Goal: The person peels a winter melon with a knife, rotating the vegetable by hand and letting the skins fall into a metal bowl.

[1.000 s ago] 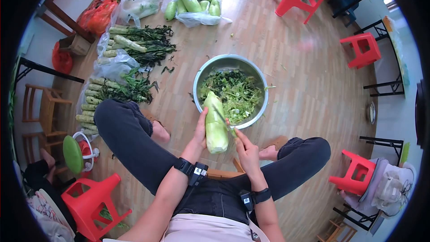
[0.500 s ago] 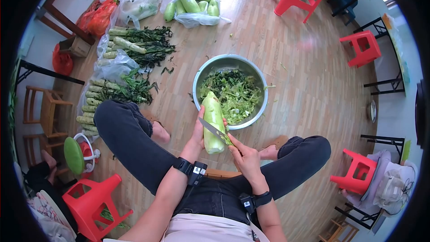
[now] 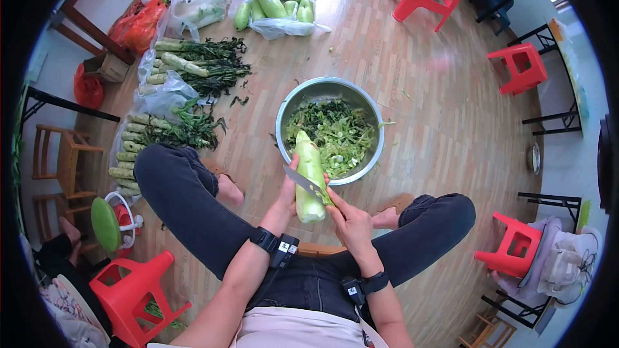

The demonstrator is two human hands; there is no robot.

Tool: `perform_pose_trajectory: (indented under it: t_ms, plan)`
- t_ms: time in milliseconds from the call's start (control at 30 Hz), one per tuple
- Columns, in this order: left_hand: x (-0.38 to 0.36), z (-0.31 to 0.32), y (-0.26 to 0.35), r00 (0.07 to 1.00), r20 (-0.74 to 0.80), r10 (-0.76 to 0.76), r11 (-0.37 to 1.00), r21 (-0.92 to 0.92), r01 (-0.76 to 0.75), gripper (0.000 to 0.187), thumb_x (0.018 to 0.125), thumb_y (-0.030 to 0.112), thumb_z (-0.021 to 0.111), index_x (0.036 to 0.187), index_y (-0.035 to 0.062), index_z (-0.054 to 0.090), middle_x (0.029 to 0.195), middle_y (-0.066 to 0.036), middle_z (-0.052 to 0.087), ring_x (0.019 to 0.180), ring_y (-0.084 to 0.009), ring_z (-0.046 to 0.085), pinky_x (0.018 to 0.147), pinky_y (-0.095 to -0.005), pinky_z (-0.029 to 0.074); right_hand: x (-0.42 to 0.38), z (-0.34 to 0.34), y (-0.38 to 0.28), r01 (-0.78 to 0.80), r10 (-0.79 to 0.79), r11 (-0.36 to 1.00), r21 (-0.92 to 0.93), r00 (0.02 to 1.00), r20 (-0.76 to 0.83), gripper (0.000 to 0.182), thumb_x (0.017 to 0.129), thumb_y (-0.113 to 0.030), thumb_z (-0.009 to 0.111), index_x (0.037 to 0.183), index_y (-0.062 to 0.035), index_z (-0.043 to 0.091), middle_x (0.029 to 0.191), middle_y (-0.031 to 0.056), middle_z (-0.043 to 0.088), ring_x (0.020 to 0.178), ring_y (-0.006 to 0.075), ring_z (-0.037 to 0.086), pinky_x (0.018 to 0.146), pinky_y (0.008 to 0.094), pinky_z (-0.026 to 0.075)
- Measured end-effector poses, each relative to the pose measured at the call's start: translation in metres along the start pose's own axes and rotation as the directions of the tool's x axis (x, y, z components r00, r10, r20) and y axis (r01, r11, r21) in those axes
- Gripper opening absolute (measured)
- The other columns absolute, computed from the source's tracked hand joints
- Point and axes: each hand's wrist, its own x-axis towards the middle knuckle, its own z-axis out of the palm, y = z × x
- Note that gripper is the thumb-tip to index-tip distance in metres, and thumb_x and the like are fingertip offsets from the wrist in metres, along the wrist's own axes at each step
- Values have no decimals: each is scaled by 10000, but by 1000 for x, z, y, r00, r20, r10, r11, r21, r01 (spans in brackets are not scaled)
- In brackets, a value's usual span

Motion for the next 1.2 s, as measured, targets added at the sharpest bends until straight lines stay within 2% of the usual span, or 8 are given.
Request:
perform_pose_trajectory:
  t_ms: [100,367,467,533,600,800,1133,1200]
  plan:
    - [0,1,-3,1000,7,-17,1000,-4,17,670,829,613,389,1169,36,375,852,-160,566,745,-253,601,644,-362,525,4,4,5,10,-10,1000,0,1000,-19,374,803,-320,608,1168,-249,566,629,81,593,519,213,579,484,322,437]
    - [2,-5,-6,997,71,-25,1000,19,24,640,839,591,399,1144,30,435,909,-151,577,807,-237,602,683,-362,529,15,4,2,-34,34,999,-23,999,-3,357,819,-334,583,1168,-262,564,609,84,588,522,217,582,496,328,441]
    - [4,-4,-20,1000,-16,-19,1000,-13,19,563,823,562,471,1137,94,476,956,-86,581,811,-197,601,689,-332,526,24,8,10,-86,86,996,32,996,4,355,824,-335,575,1171,-261,561,595,90,582,526,223,585,503,333,441]
    - [5,-7,-20,999,-35,-29,1000,-8,29,583,834,573,431,1161,91,459,974,-95,575,833,-211,593,712,-335,517,24,7,12,-99,99,991,88,995,3,355,827,-337,571,1173,-262,560,588,93,579,527,225,585,506,334,441]
    - [7,-10,-19,998,-56,-36,999,-8,35,604,844,583,391,1185,87,442,992,-104,570,854,-225,586,735,-337,508,21,4,9,-199,191,977,70,976,109,321,834,-231,575,1155,-215,579,588,121,562,493,153,543,521,287,436]
    - [7,-10,-1,1000,-15,-14,1000,24,14,636,846,598,363,1172,53,399,848,-175,565,757,-259,603,638,-379,531,9,-1,-1,-140,130,988,72,983,131,326,828,-224,585,1154,-213,579,610,120,575,498,160,546,523,279,437]
    - [4,-7,-3,997,7,-75,994,80,75,600,846,578,398,1116,43,438,861,-154,572,753,-246,602,656,-355,525,11,4,4,-75,73,996,49,996,46,341,809,-242,611,1149,-224,584,657,137,602,517,199,583,525,292,444]
    - [5,-6,-7,998,-56,0,996,87,5,599,844,580,402,1098,40,454,867,-147,573,758,-235,602,656,-352,523,12,6,2,-45,46,999,21,999,-8,337,811,-244,609,1147,-226,585,661,134,605,528,203,588,527,291,445]
